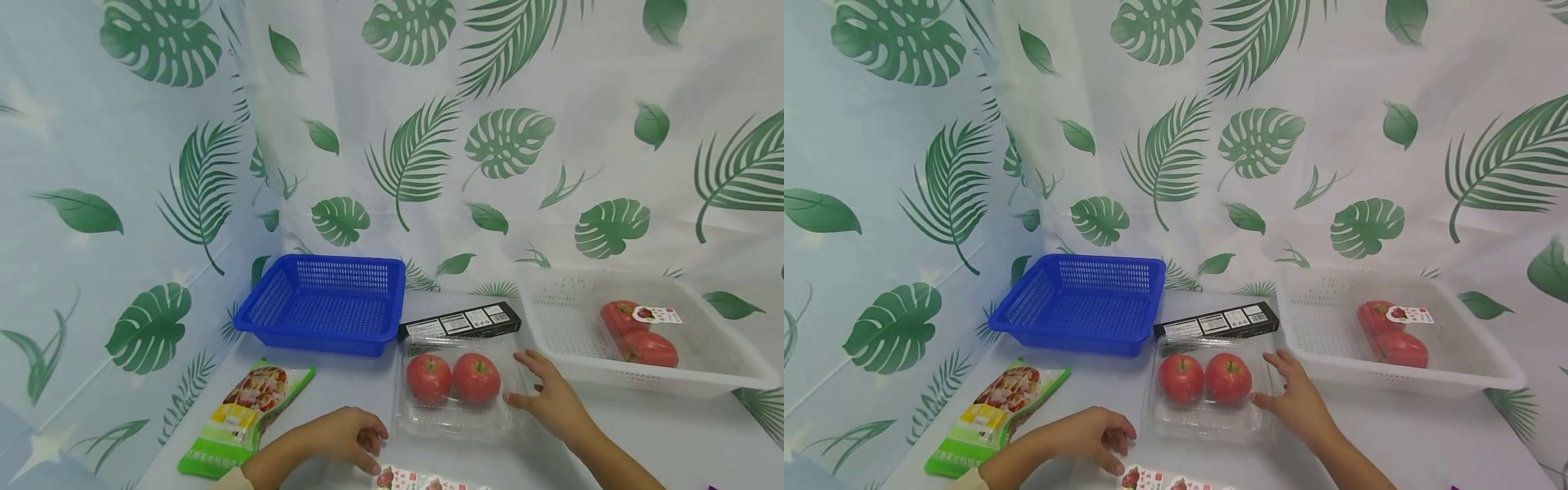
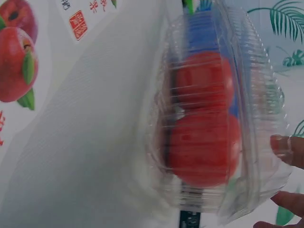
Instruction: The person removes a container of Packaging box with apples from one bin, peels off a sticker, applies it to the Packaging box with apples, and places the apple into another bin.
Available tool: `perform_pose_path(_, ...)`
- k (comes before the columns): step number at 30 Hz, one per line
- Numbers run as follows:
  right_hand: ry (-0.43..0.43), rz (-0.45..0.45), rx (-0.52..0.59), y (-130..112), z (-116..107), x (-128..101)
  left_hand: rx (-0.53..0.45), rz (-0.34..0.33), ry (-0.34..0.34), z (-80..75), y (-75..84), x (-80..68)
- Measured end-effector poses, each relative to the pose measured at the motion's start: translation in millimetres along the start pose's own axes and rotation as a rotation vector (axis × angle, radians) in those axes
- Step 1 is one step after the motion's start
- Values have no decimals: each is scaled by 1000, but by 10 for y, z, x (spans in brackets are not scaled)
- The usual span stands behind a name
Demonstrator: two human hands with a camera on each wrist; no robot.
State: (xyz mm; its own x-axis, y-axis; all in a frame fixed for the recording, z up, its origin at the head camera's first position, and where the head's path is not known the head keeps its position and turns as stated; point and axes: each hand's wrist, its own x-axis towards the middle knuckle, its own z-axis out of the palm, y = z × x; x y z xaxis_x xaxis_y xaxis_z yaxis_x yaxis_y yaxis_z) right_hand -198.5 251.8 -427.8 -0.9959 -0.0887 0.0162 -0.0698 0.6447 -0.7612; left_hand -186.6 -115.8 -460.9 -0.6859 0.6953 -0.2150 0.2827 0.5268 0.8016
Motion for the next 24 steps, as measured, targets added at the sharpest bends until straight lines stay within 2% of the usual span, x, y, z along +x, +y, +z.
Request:
perform_pose_path(2,59,-68,-87,-41,20,-60,185,8,-17,33,40,-53)
perform_pose_path(5,140,-155,-185,-126,60,-140,433,18,6,83,90,-106)
perform_pose_path(7,181,-210,-219,-181,96,-189,536,24,38,114,113,-132)
perform_pose_path(9,210,-253,-242,-223,137,-230,590,14,63,149,129,-153)
perform_pose_path(11,237,-296,-247,-259,172,-270,610,-4,78,177,148,-170)
perform_pose_path(16,302,-418,-272,-299,250,-341,588,-55,83,224,193,-162)
perform_pose_path(19,340,-548,-303,-310,310,-379,540,-83,65,243,210,-131)
perform_pose_path(24,322,-760,-281,-317,414,-425,452,-120,48,262,195,-98)
